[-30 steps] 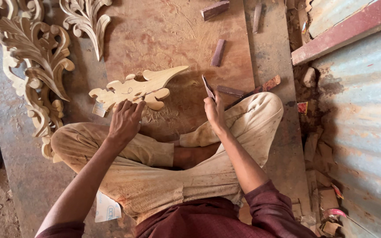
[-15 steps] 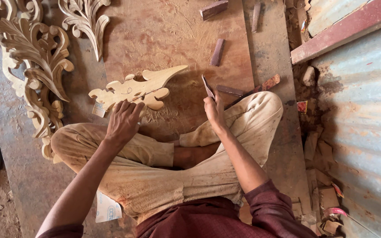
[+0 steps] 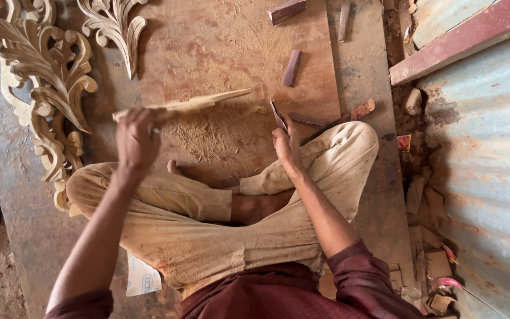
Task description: The person sits cross-legged on the floor and carves a small wooden piece using a chisel and a wooden mallet. They repeatedly strike the chisel to shape the wood, occasionally adjusting the piece and clearing away wood shavings.
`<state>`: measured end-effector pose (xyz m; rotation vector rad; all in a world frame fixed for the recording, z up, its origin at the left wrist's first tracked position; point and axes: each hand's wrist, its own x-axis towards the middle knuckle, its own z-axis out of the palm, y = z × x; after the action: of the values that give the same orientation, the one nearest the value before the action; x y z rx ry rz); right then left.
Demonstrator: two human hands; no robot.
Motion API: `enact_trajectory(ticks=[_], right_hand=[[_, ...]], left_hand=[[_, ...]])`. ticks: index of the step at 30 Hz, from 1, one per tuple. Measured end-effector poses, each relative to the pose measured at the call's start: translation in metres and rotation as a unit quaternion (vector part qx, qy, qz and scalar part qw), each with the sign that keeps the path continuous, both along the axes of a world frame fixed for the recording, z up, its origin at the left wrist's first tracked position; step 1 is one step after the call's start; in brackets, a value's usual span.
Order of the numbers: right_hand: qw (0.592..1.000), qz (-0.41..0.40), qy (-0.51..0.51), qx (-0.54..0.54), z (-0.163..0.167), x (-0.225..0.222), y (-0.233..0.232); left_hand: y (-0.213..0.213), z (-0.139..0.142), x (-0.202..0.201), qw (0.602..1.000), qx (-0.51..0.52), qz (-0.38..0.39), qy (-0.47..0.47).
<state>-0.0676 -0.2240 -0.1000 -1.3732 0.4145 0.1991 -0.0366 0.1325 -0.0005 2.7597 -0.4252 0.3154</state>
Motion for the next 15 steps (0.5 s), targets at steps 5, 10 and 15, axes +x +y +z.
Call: enact_trajectory(ticks=[5, 10, 15], right_hand=[[1.000, -0.011, -0.018, 0.021, -0.003, -0.002, 0.000], [0.999, -0.013, -0.042, -0.003, -0.003, -0.002, 0.002], [1.000, -0.008, -0.013, -0.001, -0.003, -0.002, 0.001]], left_hand=[[0.006, 0.058, 0.020, 0.994, 0.081, -0.070, -0.029], [-0.012, 0.103, 0.019, 0.981, 0.177, -0.083, -0.003], [-0.025, 0.137, 0.017, 0.955, 0.271, -0.117, -0.028]])
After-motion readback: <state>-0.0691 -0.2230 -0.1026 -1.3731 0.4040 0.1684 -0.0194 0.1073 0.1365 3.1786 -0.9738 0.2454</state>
